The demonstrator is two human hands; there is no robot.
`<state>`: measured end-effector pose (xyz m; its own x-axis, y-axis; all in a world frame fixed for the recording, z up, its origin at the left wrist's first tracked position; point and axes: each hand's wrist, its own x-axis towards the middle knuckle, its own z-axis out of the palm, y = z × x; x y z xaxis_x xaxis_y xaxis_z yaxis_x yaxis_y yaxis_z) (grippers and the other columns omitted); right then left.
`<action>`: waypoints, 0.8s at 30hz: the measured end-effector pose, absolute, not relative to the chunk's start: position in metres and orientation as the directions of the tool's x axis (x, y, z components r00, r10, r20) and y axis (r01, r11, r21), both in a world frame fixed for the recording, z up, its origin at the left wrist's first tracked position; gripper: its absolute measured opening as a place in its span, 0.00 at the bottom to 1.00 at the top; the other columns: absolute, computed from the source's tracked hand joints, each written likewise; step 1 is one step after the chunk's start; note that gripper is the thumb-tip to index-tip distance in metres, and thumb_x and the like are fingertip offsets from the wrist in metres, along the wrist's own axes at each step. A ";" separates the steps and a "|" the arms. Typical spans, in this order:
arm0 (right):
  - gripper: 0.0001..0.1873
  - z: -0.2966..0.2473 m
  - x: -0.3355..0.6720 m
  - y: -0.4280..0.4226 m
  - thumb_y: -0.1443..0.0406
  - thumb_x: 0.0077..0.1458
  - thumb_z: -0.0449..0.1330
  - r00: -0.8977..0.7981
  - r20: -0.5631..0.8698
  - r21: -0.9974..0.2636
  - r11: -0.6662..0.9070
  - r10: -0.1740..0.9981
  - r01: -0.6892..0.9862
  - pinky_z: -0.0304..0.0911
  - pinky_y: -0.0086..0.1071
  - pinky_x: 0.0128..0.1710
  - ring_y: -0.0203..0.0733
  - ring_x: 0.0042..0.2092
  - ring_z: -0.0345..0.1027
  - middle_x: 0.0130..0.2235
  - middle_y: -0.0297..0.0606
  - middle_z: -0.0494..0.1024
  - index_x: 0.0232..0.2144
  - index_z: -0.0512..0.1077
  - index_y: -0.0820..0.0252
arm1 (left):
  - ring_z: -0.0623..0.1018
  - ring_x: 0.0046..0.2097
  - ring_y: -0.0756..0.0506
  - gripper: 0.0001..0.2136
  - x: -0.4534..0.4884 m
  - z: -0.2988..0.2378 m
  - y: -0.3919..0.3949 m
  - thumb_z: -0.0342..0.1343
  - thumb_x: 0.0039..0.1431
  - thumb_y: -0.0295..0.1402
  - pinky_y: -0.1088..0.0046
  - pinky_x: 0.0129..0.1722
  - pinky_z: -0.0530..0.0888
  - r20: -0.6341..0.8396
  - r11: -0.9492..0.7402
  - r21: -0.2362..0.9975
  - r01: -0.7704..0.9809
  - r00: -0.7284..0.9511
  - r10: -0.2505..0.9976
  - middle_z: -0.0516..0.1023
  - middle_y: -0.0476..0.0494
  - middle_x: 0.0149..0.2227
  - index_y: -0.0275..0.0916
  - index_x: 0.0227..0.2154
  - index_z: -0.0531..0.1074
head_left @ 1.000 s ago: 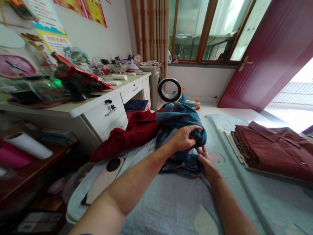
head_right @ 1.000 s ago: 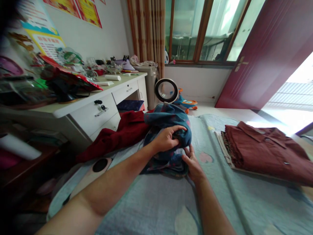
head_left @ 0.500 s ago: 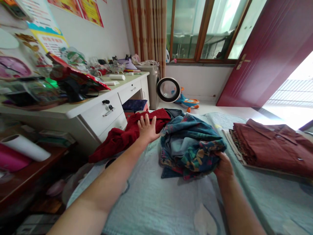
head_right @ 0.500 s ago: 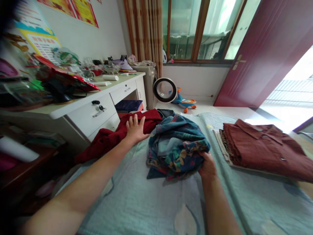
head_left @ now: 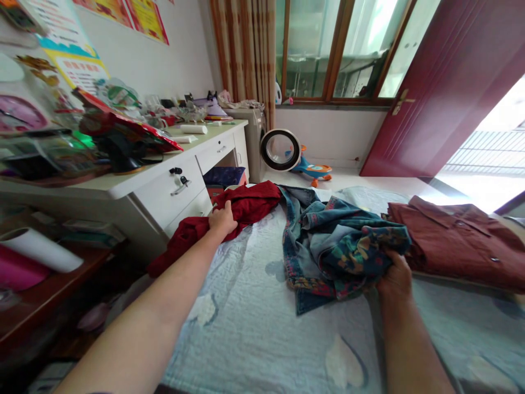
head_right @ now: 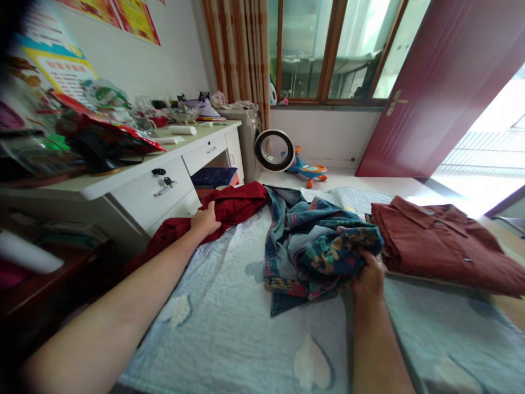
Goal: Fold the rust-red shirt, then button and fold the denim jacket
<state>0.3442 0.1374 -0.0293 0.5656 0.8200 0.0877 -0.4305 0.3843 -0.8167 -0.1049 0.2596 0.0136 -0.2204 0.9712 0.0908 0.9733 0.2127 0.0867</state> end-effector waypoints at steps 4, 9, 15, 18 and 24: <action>0.23 -0.040 0.348 0.139 0.66 0.45 0.59 0.545 0.068 -0.851 0.334 0.836 -0.406 0.73 0.46 0.46 0.48 0.42 0.77 0.42 0.36 0.81 0.47 0.74 0.58 | 0.57 0.65 0.20 0.49 -0.091 0.007 0.255 0.59 0.45 0.58 0.41 0.57 0.61 0.093 0.168 0.076 0.983 -0.175 0.980 0.44 0.27 0.70 0.49 0.68 0.44; 0.23 -0.041 0.346 0.138 0.62 0.47 0.58 0.481 0.025 -0.876 0.251 0.876 -0.412 0.71 0.50 0.49 0.49 0.43 0.77 0.42 0.37 0.81 0.48 0.74 0.58 | 0.72 0.55 0.25 0.47 -0.092 0.005 0.263 0.59 0.50 0.52 0.49 0.49 0.70 0.018 0.201 0.107 0.974 -0.204 0.979 0.65 0.24 0.60 0.47 0.68 0.42; 0.25 -0.031 0.338 0.135 0.64 0.48 0.56 0.437 -0.058 -0.843 0.190 0.898 -0.503 0.67 0.52 0.54 0.52 0.47 0.75 0.45 0.39 0.81 0.50 0.74 0.58 | 0.77 0.48 0.34 0.29 -0.106 0.038 0.277 0.53 0.56 0.32 0.58 0.46 0.72 0.238 0.129 0.074 0.989 -0.143 0.961 0.77 0.35 0.45 0.46 0.62 0.60; 0.25 -0.026 0.336 0.135 0.67 0.47 0.56 0.438 -0.109 -0.775 0.200 0.892 -0.600 0.67 0.51 0.55 0.50 0.48 0.75 0.44 0.36 0.82 0.49 0.74 0.57 | 0.75 0.48 0.33 0.27 -0.112 0.076 0.281 0.52 0.56 0.28 0.57 0.47 0.71 0.443 0.119 0.072 0.990 -0.139 0.885 0.75 0.35 0.45 0.44 0.60 0.64; 0.24 -0.022 0.335 0.135 0.70 0.46 0.56 0.445 -0.180 -0.684 0.214 0.877 -0.698 0.67 0.48 0.56 0.47 0.47 0.76 0.42 0.33 0.83 0.47 0.76 0.55 | 0.74 0.49 0.34 0.28 -0.096 0.148 0.275 0.53 0.54 0.25 0.54 0.50 0.70 0.679 0.039 0.130 0.991 -0.118 0.725 0.74 0.35 0.45 0.40 0.60 0.63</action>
